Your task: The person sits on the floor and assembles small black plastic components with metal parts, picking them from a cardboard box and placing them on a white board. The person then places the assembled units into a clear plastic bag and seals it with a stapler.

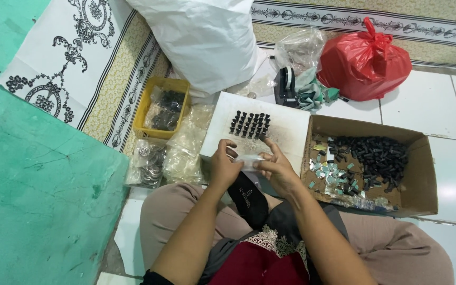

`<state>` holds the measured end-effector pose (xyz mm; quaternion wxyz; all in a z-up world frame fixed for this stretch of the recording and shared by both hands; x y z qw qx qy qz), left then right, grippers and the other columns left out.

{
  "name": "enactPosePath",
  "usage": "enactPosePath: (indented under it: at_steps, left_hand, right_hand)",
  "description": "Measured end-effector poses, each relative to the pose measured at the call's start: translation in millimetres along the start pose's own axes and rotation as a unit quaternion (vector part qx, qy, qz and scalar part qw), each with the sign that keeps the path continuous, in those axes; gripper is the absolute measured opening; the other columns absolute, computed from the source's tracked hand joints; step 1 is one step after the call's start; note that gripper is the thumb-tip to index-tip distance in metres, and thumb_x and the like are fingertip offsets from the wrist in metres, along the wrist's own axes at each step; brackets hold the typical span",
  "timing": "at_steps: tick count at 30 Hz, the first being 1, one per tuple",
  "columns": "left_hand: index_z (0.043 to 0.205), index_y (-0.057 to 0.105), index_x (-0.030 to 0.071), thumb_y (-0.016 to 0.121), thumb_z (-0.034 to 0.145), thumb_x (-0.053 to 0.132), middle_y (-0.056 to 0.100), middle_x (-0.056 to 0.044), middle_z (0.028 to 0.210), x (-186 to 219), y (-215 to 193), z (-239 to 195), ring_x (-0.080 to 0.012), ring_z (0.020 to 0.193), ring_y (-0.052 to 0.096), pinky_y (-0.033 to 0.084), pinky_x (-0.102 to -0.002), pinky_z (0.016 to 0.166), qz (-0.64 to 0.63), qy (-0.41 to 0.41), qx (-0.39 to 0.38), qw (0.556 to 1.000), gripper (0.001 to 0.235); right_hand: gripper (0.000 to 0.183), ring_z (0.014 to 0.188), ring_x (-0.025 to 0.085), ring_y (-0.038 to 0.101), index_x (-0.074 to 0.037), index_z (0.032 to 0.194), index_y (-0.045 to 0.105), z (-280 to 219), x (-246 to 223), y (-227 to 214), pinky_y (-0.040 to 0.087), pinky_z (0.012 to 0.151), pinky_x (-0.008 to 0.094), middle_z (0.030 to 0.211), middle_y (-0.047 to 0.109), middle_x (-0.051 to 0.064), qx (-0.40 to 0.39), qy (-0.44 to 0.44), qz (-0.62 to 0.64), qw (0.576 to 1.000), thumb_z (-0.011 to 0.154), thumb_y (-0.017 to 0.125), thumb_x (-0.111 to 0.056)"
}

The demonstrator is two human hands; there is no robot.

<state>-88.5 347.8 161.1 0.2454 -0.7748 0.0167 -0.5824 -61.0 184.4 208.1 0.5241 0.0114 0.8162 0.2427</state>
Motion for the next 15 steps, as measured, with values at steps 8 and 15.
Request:
enactPosePath:
  at_steps: [8,15]
  left_hand:
    - [0.113,0.065,0.012,0.08,0.08,0.001,0.068,-0.006,0.08,15.1,9.3,-10.0,-0.0128,0.078,0.063,0.063,-0.026,0.071,-0.213,0.065,-0.119,0.968,0.038]
    - [0.068,0.077,0.017,0.067,0.076,-0.003,0.05,-0.001,0.087,-8.9,-3.5,12.6,-0.0153,0.066,0.059,0.057,-0.029,0.057,0.062,0.13,0.066,0.987,0.023]
  right_hand:
    - [0.09,0.08,0.029,0.066,-0.015,0.154,0.038,35.6,16.7,-27.2,0.053,0.069,0.041,0.085,0.062,0.01,0.117,-0.082,-0.432,0.891,0.074,0.077,-0.006]
    - [0.051,0.109,0.039,0.063,-0.008,0.117,0.057,44.2,47.7,-13.2,0.061,0.08,0.042,0.111,0.058,0.015,0.05,-0.221,-0.444,0.867,0.072,0.076,0.004]
Point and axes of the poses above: each hand's wrist, its own z-axis towards the middle knuckle, its own y-axis out of the palm, x = y × z, the point moved 2 cm from there along z, towards the middle knuckle
